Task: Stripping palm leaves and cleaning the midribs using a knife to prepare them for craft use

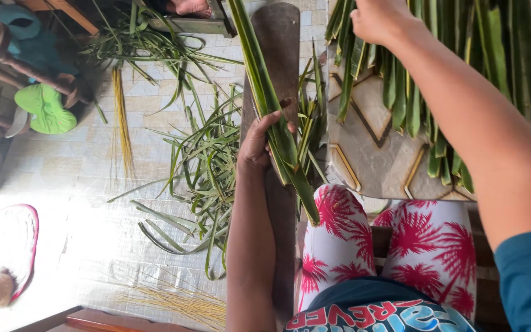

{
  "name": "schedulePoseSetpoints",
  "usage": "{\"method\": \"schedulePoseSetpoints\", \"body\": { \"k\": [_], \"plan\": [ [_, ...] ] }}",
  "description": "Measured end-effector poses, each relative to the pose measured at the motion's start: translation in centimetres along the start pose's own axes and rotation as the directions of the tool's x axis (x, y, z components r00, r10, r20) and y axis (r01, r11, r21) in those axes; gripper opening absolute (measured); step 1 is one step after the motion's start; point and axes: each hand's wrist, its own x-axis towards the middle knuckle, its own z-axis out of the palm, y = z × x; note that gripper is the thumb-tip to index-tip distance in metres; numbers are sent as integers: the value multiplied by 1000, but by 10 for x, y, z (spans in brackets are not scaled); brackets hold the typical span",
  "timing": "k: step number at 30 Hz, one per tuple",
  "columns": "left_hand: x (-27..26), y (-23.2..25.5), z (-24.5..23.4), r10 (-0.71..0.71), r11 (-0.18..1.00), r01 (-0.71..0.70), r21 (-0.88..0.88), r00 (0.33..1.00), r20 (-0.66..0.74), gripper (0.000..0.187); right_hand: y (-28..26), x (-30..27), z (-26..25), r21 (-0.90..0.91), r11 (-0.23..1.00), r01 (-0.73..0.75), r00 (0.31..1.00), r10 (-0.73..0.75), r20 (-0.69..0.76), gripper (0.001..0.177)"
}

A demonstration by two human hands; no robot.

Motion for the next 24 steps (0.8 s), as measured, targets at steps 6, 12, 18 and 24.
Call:
{"method": "schedulePoseSetpoints", "body": {
  "k": [6, 12, 18, 24],
  "plan": [
    [6, -1, -5, 0, 998, -5, 57, 997, 80, 23, 15, 101, 58, -323, 946, -18, 1000, 12, -21, 9],
    [11, 0, -3, -20, 999, 17, 46, 998, 62, 19, 15, 166, 75, -452, 887, -96, 987, 143, 72, 59],
    [13, 1, 1, -54, 998, 54, -12, 999, 4, 50, 61, 234, 126, -517, 845, -137, 986, 168, 12, 58],
    [13, 1, 3, -73, 997, 73, 22, 997, -2, 48, 62, 231, 118, -459, 881, -117, 984, 166, 67, 49]
  ]
}}
